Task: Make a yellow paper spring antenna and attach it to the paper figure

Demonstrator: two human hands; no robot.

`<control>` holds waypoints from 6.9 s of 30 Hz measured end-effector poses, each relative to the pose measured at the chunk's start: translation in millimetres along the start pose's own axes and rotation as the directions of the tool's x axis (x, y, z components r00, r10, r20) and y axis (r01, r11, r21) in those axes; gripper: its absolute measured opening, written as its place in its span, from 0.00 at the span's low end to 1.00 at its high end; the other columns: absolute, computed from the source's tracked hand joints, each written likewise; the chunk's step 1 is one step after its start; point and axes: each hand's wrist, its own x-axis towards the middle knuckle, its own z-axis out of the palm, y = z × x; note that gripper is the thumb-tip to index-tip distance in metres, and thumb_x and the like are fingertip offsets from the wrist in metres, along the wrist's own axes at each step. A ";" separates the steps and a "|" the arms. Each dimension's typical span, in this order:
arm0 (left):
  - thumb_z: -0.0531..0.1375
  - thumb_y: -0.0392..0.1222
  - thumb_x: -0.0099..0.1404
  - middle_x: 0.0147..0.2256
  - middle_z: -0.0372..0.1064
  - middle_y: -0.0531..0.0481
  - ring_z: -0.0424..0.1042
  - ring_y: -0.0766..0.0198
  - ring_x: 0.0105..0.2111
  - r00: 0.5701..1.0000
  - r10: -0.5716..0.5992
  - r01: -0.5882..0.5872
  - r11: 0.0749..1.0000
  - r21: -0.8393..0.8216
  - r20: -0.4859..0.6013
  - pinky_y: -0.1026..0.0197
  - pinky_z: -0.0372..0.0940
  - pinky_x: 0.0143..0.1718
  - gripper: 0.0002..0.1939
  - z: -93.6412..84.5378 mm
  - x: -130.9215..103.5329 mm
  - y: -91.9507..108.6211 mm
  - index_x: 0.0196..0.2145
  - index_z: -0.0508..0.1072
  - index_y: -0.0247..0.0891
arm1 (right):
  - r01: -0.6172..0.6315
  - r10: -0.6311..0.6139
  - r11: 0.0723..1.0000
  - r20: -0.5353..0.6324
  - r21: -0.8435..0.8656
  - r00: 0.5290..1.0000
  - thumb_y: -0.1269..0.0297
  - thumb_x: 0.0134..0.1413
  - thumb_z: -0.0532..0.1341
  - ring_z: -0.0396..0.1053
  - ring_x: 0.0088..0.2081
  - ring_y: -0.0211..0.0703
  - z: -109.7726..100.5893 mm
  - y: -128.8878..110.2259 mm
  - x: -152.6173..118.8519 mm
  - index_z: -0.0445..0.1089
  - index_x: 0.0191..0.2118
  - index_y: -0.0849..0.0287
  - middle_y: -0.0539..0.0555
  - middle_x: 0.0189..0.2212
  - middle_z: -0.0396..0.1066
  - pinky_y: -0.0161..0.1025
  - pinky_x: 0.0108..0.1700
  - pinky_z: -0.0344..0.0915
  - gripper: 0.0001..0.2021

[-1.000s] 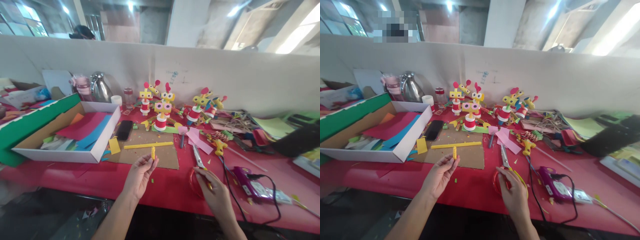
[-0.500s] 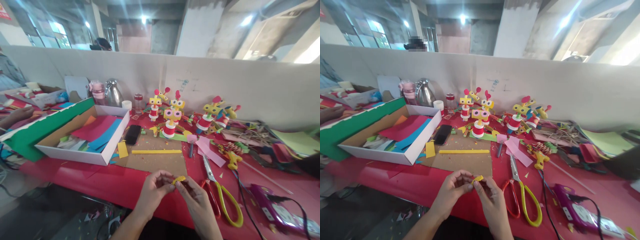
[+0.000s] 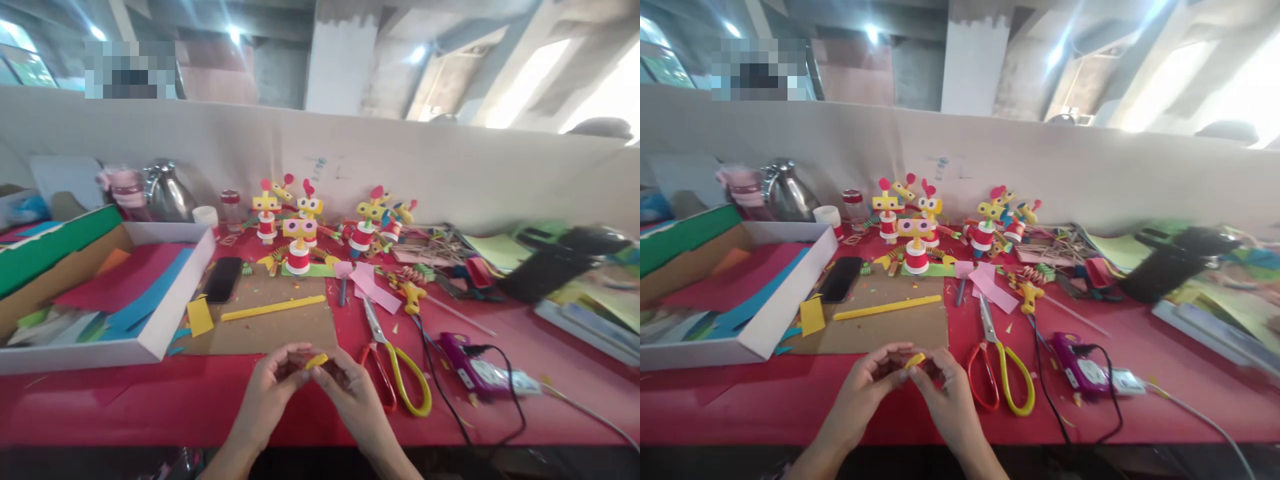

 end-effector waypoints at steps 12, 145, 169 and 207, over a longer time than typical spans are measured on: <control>0.68 0.45 0.49 0.27 0.73 0.51 0.70 0.65 0.30 0.993 0.111 -0.108 0.991 0.079 -0.030 0.61 0.64 0.37 0.15 -14.8 80.8 34.2 0.34 0.75 0.37 | -0.074 -0.302 0.448 -0.228 -0.891 0.926 0.68 0.55 0.57 0.65 0.45 0.54 -70.9 48.8 -20.0 0.69 0.49 0.57 0.58 0.43 0.70 0.53 0.48 0.64 0.15; 0.52 0.30 0.61 0.31 0.74 0.50 0.71 0.69 0.27 0.241 0.930 -0.654 -0.055 0.755 0.276 0.60 0.62 0.40 0.10 4.1 138.3 -29.3 0.35 0.71 0.41 | 0.232 -0.267 0.920 -0.071 -0.317 0.961 0.59 0.47 0.65 0.74 0.38 0.47 -43.4 -66.5 292.1 0.76 0.37 0.56 0.53 0.36 0.77 0.43 0.42 0.69 0.11; 0.52 0.30 0.61 0.30 0.74 0.50 0.71 0.69 0.27 0.259 0.922 -0.654 -0.052 0.755 0.288 0.61 0.63 0.38 0.10 4.5 137.9 -24.9 0.34 0.71 0.40 | 0.225 -0.263 0.918 -0.078 -0.326 0.962 0.57 0.47 0.64 0.74 0.39 0.48 -42.4 -64.7 290.4 0.75 0.37 0.57 0.54 0.35 0.77 0.43 0.42 0.68 0.12; 0.51 0.30 0.61 0.29 0.74 0.50 0.71 0.69 0.24 0.197 0.959 -0.656 -0.025 0.754 0.204 0.61 0.63 0.39 0.10 8.2 141.8 -25.8 0.33 0.70 0.40 | 0.225 -0.264 0.932 -0.107 -0.285 0.959 0.59 0.49 0.63 0.74 0.36 0.47 -40.0 -72.8 288.6 0.74 0.37 0.58 0.55 0.35 0.77 0.41 0.38 0.70 0.11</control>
